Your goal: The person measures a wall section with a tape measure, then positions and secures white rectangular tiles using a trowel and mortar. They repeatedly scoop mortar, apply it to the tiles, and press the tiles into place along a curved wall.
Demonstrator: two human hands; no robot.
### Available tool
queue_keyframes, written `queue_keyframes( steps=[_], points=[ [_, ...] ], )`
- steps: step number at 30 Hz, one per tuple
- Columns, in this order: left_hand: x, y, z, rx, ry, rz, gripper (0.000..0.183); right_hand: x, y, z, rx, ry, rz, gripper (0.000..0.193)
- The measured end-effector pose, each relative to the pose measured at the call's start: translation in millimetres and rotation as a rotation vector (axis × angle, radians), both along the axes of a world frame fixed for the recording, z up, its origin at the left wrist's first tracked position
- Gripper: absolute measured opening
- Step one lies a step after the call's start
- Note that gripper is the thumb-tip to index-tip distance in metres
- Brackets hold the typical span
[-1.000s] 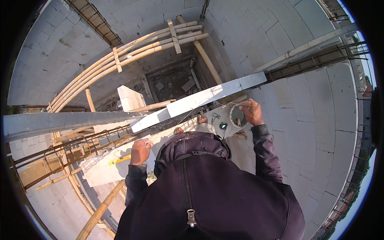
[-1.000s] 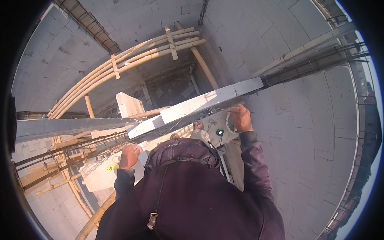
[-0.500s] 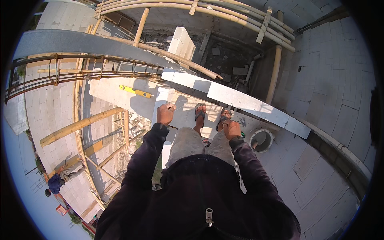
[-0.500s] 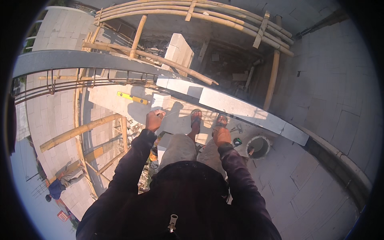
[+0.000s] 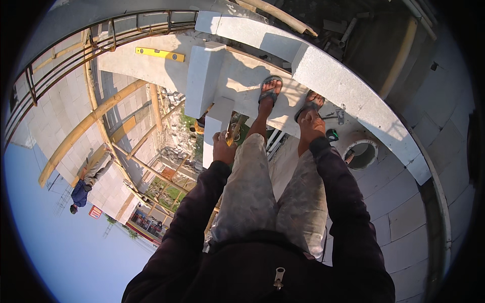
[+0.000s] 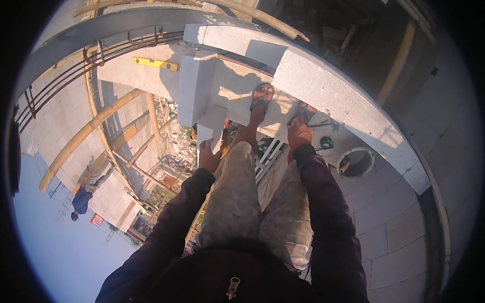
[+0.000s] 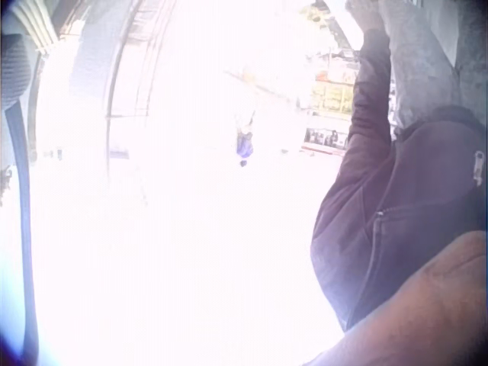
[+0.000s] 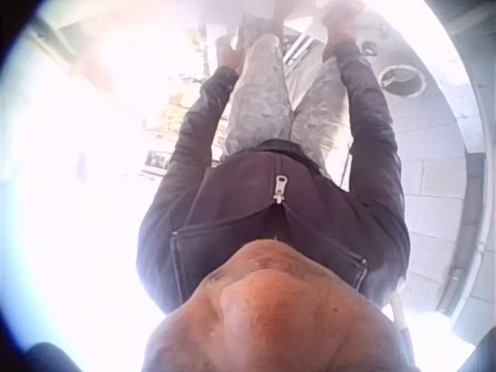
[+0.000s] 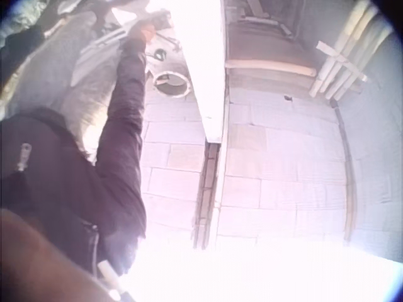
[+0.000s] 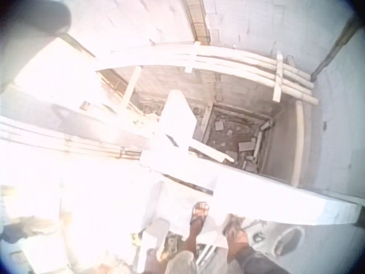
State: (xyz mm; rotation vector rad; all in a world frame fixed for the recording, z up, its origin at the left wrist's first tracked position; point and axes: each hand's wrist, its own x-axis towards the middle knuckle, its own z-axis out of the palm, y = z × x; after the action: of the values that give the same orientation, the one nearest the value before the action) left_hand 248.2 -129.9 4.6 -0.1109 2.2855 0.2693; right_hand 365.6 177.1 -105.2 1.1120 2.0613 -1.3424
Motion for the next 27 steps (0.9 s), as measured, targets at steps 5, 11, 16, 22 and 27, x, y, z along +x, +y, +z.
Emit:
queue_keyframes(
  steps=[5, 11, 16, 22, 27],
  points=[
    [-78.1, -42.4, -58.9, -0.190, 0.137, -0.153, 0.081, 84.1, 24.5, -28.2, 0.122, -0.191, -0.110, 0.018],
    [-197.8, -35.3, -174.1, -0.396, 0.249, -0.179, 0.125, 125.9, 37.3, -72.9, 0.025, -0.228, -0.294, 0.021],
    [-220.4, -51.8, -228.8, -0.375, 0.342, -0.215, 0.133, 115.7, 37.3, -85.4, 0.053, -0.265, -0.223, 0.021],
    [-230.7, -76.4, -237.8, -0.180, 0.373, -0.309, 0.127, 130.9, 30.7, -88.8, 0.131, -0.342, -0.042, 0.020],
    [-239.1, -67.5, -205.5, -0.158, 0.371, -0.374, 0.127, 177.4, 40.4, -96.6, 0.067, -0.394, -0.150, 0.018]
  ],
)
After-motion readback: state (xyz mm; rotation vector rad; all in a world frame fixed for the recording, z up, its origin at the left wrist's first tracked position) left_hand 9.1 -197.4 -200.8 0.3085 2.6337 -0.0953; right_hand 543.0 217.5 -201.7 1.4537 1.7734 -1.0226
